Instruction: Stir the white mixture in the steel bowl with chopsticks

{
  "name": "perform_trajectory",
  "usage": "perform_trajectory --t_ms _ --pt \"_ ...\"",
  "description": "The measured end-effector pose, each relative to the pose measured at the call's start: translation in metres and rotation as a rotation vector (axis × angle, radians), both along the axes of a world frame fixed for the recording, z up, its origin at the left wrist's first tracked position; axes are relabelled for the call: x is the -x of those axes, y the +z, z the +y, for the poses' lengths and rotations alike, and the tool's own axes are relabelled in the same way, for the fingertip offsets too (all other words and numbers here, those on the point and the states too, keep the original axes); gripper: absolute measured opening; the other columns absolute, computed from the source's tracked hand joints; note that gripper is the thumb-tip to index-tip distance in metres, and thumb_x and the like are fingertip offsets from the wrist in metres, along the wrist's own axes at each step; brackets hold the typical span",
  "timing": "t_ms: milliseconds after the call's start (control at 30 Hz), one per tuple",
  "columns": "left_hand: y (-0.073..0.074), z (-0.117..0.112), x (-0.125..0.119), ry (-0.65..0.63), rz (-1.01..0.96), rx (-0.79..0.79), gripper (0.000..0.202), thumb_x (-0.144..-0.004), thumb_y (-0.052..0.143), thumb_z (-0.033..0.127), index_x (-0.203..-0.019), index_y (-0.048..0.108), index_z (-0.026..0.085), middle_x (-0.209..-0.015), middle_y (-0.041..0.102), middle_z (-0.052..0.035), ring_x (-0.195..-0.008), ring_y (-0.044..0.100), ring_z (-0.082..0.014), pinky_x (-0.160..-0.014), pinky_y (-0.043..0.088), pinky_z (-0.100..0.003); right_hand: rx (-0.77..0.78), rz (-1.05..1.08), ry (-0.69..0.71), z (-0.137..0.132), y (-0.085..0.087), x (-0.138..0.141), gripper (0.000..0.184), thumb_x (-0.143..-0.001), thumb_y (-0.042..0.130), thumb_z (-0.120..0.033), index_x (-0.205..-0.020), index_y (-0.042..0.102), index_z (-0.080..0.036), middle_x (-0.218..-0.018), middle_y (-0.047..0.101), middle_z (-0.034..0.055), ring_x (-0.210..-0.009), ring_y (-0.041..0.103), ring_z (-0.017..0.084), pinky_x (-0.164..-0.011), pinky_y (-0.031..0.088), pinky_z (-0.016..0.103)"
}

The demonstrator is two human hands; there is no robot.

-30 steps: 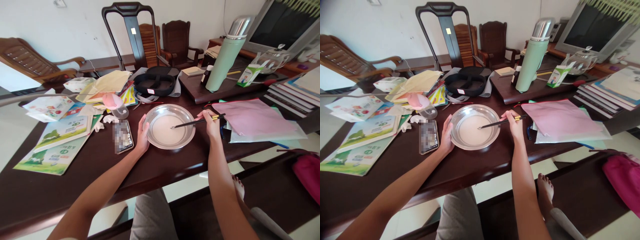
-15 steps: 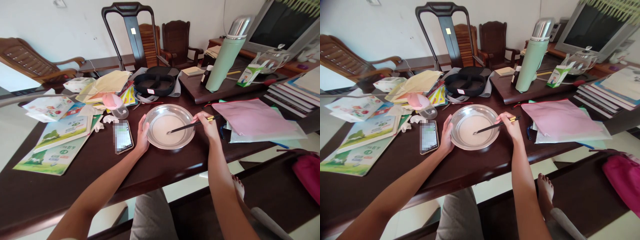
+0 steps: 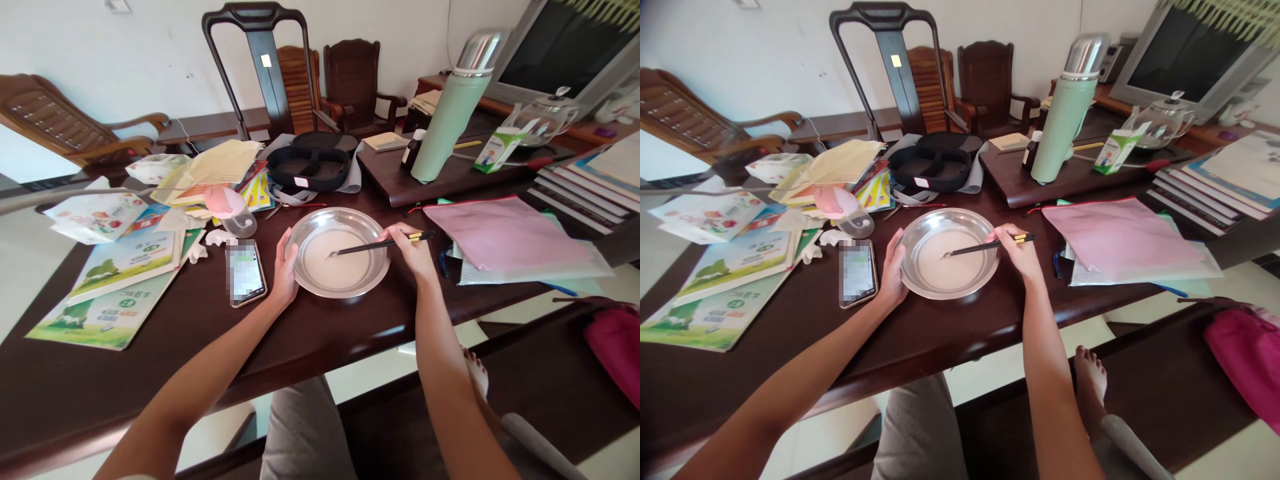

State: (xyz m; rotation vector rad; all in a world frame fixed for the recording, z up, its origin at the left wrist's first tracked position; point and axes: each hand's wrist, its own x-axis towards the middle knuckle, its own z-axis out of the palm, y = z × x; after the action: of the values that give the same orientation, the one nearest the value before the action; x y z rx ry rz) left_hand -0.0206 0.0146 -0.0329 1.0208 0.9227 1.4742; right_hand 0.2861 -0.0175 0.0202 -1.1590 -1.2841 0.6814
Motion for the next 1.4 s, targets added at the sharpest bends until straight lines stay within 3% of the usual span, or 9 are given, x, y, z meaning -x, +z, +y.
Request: perform_trajectory --t_ms 133,300,500,700,867,967,1067,1267,1400 --pt "0.0016 -0.0008 -0.0006 0.012 -0.004 0.012 0.084 -0.08 0.094 0.077 -0.147 0.072 0.032 -0.159 0.073 -0.0113 -0.153 0.065 -0.0383 -0.127 0.055 -0.053 -0.038 0.078 -0.141 0.0005 -0.0002 -0.0025 0.06 -0.092 0.073 -0.084 -0.073 0.076 -0.027 -0.062 0.075 0.0007 -0.066 0.079 0.025 -0.078 0.067 0.042" --pt "0.003 -0.0016 -0.0014 0.011 -0.024 0.013 0.081 -0.078 0.096 0.077 -0.143 0.074 0.034 -0.157 0.075 -0.0098 -0.15 0.068 -0.0375 -0.126 0.056 -0.052 0.008 0.001 -0.005 -0.0011 0.001 0.0007 0.059 -0.09 0.075 -0.084 -0.076 0.079 -0.028 -0.069 0.08 0.0024 -0.076 0.082 0.027 -0.083 0.068 0.043" --pt "0.0043 -0.0021 -0.0017 0.016 -0.027 0.024 0.082 -0.078 0.097 0.075 -0.145 0.073 0.033 -0.159 0.073 -0.0105 -0.152 0.066 -0.0383 -0.127 0.056 -0.054 -0.039 0.081 -0.131 -0.0001 -0.0006 -0.003 0.06 -0.092 0.073 -0.084 -0.072 0.076 -0.027 -0.06 0.074 -0.0002 -0.064 0.077 0.024 -0.076 0.065 0.041" --pt "0.0028 -0.0011 -0.0012 0.005 -0.008 0.008 0.079 -0.082 0.094 0.075 -0.146 0.072 0.033 -0.16 0.072 -0.011 -0.152 0.066 -0.0374 -0.127 0.055 -0.053 -0.004 0.013 0.021 -0.0012 0.0008 0.0004 0.059 -0.088 0.077 -0.085 -0.076 0.079 -0.027 -0.07 0.08 0.0021 -0.074 0.081 0.026 -0.08 0.066 0.041" --pt "0.0031 -0.0012 -0.002 0.015 -0.022 0.019 0.081 -0.079 0.096 0.075 -0.144 0.072 0.033 -0.157 0.075 -0.0106 -0.15 0.068 -0.0376 -0.125 0.058 -0.053 -0.033 0.06 -0.131 -0.0008 0.0005 -0.0024 0.06 -0.093 0.072 -0.084 -0.074 0.076 -0.027 -0.062 0.075 0.0006 -0.066 0.078 0.025 -0.079 0.066 0.042" --pt "0.0039 -0.0016 -0.0019 0.012 -0.021 0.023 0.08 -0.079 0.096 0.075 -0.144 0.073 0.033 -0.156 0.075 -0.0101 -0.15 0.068 -0.0377 -0.125 0.057 -0.053 0.005 0.064 -0.04 -0.0025 0.0015 -0.0006 0.06 -0.089 0.074 -0.086 -0.074 0.077 -0.028 -0.06 0.073 0.0001 -0.064 0.077 0.025 -0.074 0.065 0.042" --pt "0.0031 -0.0014 -0.0013 0.011 -0.022 0.017 0.077 -0.082 0.095 0.072 -0.144 0.073 0.033 -0.16 0.073 -0.0101 -0.152 0.066 -0.0366 -0.128 0.055 -0.053 0.005 -0.022 0.031 -0.0024 0.0028 0.0016 0.06 -0.087 0.076 -0.086 -0.074 0.078 -0.028 -0.07 0.079 0.0022 -0.08 0.082 0.028 -0.085 0.066 0.043" --pt "0.0026 -0.0009 -0.0011 0.004 -0.02 0.009 0.076 -0.081 0.095 0.074 -0.143 0.074 0.035 -0.154 0.076 -0.0097 -0.149 0.069 -0.0374 -0.124 0.058 -0.053 -0.019 0.086 -0.146 0.0002 0.0001 -0.0026 0.06 -0.091 0.071 -0.086 -0.073 0.073 -0.028 -0.058 0.07 -0.0004 -0.063 0.076 0.025 -0.076 0.065 0.042" --pt "0.0036 -0.0011 -0.0021 0.018 -0.029 0.019 0.08 -0.078 0.097 0.075 -0.142 0.075 0.034 -0.155 0.076 -0.0096 -0.15 0.068 -0.0376 -0.125 0.057 -0.052 0.031 0.032 0.003 -0.0015 0.0014 0.0004 0.062 -0.087 0.075 -0.088 -0.073 0.074 -0.028 -0.061 0.074 0.001 -0.067 0.078 0.026 -0.074 0.065 0.041"
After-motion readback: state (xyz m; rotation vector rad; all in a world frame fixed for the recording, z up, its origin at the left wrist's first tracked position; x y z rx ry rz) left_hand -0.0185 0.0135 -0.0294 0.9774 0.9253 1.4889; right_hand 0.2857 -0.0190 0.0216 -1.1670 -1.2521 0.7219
